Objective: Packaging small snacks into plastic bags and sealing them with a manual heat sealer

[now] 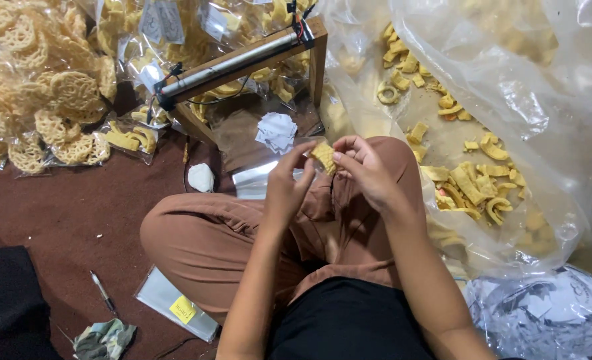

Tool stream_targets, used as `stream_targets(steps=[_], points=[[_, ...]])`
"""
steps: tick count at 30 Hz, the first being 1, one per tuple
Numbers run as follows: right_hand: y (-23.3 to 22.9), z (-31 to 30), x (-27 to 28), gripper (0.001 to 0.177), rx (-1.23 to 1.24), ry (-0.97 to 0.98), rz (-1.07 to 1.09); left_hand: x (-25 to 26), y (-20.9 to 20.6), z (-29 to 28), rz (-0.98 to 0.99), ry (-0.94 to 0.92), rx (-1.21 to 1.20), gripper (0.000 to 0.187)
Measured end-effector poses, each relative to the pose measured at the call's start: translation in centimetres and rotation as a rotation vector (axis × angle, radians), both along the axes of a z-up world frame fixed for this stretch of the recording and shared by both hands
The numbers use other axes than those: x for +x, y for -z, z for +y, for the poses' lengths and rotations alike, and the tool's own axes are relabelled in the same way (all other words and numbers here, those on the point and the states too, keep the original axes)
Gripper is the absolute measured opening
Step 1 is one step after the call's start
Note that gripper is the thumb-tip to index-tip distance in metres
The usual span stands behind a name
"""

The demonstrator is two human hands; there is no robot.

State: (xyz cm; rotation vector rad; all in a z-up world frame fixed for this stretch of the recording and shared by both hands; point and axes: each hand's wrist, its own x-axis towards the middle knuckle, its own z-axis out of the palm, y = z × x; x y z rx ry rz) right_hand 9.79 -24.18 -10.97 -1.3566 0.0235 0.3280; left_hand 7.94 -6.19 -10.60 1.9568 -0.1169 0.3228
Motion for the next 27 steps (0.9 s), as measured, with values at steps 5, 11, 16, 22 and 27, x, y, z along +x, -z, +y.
stream_targets(steps=[5,11,16,22,27], points=[[-0.9,1.8,-2.7,0.077,0.023,-0.096,-0.014,-1.2,-1.2,0.8,0.002,-0.039,-0.012,0.031],[-0.9,2.0,-2.8,0.042,-0.193,0.01,-0.128,-2.4,-0.6,1.2,-0.006,-0.001,0.006,0.037],[-0.7,3.3,-4.0,0.033,-0.502,0.115,-0.39,-3.5,-1.7,0.6,0.04,-0.022,-0.001,0.038],[-1.8,3.2,-4.6,0.036,-0.71,0.018,-0.769,-4.0,-2.8,1.2,0.049,-0.057,-0.08,0.04],[-1.3,1.6,-3.9,0.037,-0.981,-0.102,-0.913,-4.6,-5.2,0.8,0.036,0.0,-0.016,0.044]])
